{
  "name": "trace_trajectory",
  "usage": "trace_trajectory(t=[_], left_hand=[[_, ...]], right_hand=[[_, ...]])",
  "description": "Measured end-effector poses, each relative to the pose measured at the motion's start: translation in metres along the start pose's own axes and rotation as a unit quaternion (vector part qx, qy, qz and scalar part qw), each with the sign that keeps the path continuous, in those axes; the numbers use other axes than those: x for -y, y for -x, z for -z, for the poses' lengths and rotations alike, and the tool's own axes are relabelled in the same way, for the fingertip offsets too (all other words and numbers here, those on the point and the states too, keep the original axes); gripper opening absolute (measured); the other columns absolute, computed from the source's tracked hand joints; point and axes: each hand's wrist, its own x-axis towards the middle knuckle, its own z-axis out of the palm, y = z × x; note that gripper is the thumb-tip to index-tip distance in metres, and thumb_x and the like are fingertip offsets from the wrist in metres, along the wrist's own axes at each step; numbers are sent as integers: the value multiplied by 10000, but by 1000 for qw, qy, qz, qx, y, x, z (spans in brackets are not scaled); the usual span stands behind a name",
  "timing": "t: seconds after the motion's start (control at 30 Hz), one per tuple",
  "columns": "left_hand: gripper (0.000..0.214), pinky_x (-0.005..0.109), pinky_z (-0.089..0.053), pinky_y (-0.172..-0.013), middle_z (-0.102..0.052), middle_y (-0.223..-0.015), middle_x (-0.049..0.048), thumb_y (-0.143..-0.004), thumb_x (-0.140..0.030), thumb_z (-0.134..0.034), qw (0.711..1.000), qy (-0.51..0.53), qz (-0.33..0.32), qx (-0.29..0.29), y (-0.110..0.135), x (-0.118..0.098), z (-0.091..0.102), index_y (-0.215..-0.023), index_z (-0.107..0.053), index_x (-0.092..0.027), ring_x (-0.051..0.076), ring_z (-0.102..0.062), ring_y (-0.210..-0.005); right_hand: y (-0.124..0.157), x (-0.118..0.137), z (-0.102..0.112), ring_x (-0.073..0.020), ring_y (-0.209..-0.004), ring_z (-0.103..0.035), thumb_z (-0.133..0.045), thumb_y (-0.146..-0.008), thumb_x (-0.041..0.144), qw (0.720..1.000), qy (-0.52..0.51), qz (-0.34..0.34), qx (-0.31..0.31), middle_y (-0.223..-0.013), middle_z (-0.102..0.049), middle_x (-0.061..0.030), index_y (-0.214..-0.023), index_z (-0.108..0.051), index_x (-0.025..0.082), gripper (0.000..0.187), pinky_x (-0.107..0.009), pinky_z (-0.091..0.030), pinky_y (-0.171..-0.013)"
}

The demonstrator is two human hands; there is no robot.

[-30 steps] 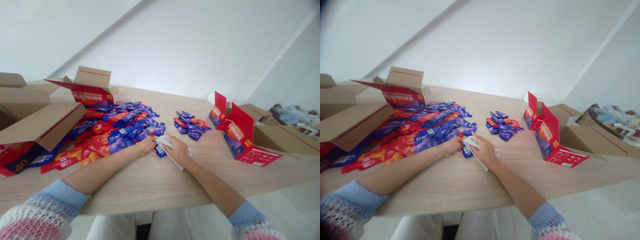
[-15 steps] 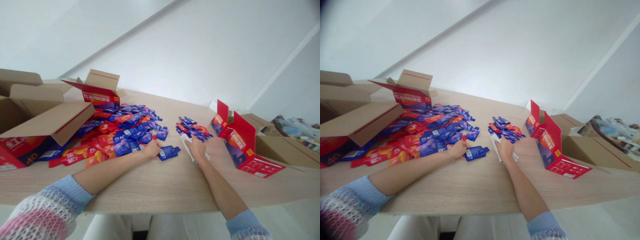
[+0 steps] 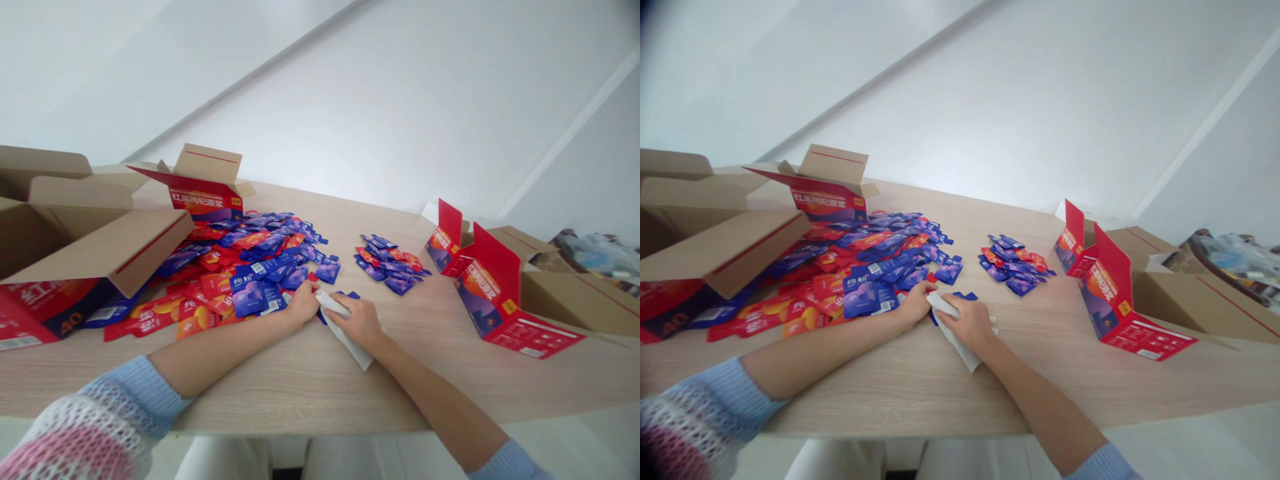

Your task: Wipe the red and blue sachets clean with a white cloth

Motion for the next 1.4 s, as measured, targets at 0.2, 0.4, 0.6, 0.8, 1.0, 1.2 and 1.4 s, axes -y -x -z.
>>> trace_trajectory(t=[0.2, 0.4, 0.6, 0.8, 1.0, 1.2, 1.4], left_hand=[[137, 233, -456, -549, -609, -709, 16, -770, -105, -560, 997, 15, 72, 19, 1, -11, -2, -896, -585, -153, 139, -567, -595], [251, 274, -516, -583, -610, -674, 4, -773, -77, -573, 985, 80, 143, 57, 9, -31, -1, -1011, -561, -154, 144, -597, -589], [283, 316, -550, -621, -643, -692, 20, -758, -36, -545, 975, 144, 142, 89, 9, -35, -2, -1022, -558, -137, 156, -634, -625], [181, 243, -480, -563, -646, -671, 26, -691, -58, -549, 972, 170, 105, 128, 3, -27, 0, -851, -617, -108, 126, -589, -558], [200, 207, -384, -483, -569, -558, -36, -631, -140, -613, 974, 165, 119, 101, 1, -29, 1, -830, -634, -130, 96, -507, -480], [133, 268, -496, -560, -595, -619, -12, -613, -171, -617, 975, 163, 104, 108, 8, -33, -2, -732, -562, -149, 139, -583, -573], [425, 220, -483, -536, -548, -596, -70, -588, -234, -777, 981, 176, 57, 62, 12, -22, 3, -879, -472, -177, 105, -581, -541]], right_hand=[[-15, -27, 9, -211, -931, -665, -508, -868, 541, 995, 81, -50, 43, -1027, -721, -21, -1192, -634, 348, 397, -277, -469, -787], [-18, -51, 25, -244, -835, -675, -472, -878, 544, 970, 193, -146, 17, -887, -735, -68, -1140, -671, 357, 379, -294, -454, -671], [-10, -38, 37, -223, -905, -664, -499, -872, 538, 983, 138, -119, -28, -1006, -723, -44, -1186, -646, 340, 399, -275, -468, -742], [-1, -12, 20, -182, -1097, -600, -558, -864, 490, 997, -3, 73, 33, -1224, -634, 12, -1194, -635, 344, 369, -244, -439, -907], [-9, -16, 11, -192, -899, -677, -557, -840, 547, 995, 3, 17, 102, -1009, -725, 10, -1140, -659, 377, 359, -249, -476, -753], [-14, -21, 16, -207, -915, -677, -524, -845, 572, 996, 61, -56, 44, -992, -729, -8, -1173, -634, 400, 386, -263, -474, -751], [-18, -31, 16, -207, -955, -666, -481, -856, 609, 994, 55, -94, 32, -1031, -719, 10, -1151, -639, 421, 384, -256, -465, -746]])
